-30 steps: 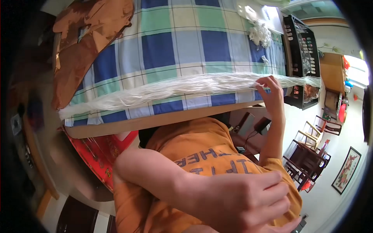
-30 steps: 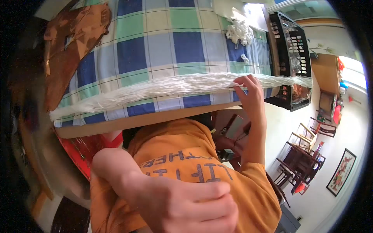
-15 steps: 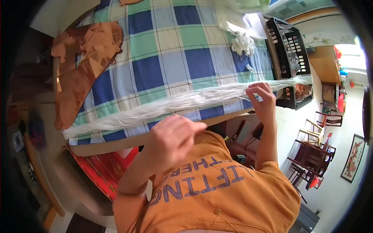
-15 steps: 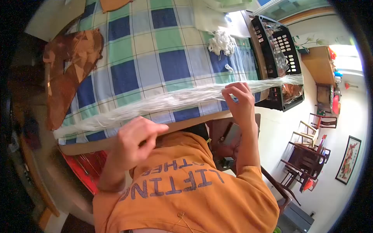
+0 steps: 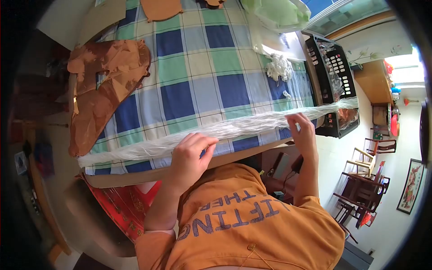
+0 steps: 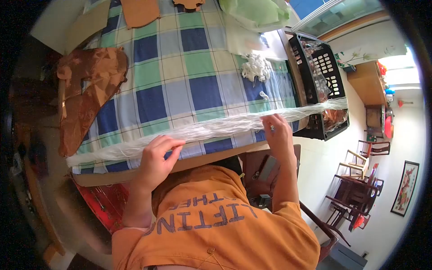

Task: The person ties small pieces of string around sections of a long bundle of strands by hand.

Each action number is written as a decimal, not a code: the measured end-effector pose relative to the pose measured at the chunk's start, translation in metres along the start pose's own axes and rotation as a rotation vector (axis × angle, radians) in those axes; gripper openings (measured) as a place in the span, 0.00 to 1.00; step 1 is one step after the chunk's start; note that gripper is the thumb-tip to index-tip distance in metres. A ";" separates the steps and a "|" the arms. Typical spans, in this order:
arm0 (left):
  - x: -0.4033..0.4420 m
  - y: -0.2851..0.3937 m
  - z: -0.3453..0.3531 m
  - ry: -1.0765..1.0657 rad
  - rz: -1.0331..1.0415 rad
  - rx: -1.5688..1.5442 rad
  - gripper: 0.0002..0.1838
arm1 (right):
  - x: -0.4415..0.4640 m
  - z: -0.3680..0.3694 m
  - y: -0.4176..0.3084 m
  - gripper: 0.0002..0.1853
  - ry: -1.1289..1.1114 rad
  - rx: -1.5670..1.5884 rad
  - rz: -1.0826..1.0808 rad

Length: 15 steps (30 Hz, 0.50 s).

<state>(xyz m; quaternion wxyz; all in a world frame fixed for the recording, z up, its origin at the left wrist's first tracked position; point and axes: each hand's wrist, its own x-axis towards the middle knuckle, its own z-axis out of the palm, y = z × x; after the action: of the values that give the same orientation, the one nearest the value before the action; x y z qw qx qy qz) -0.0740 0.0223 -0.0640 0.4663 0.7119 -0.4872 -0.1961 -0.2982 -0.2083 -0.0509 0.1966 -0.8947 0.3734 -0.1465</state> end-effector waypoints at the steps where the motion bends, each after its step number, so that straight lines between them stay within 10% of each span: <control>1: 0.003 -0.001 0.002 0.001 0.025 0.027 0.07 | 0.001 -0.001 -0.005 0.02 0.049 0.055 0.047; 15: -0.001 0.150 -0.086 0.037 0.450 -0.001 0.12 | 0.004 0.019 -0.023 0.05 -0.082 0.069 -0.073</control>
<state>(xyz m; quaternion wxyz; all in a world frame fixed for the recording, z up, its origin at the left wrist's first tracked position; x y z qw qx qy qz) -0.0877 0.0505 0.1064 0.5075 0.5885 -0.6250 -0.0743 -0.2736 -0.1918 -0.0570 0.2371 -0.9057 0.3267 -0.1295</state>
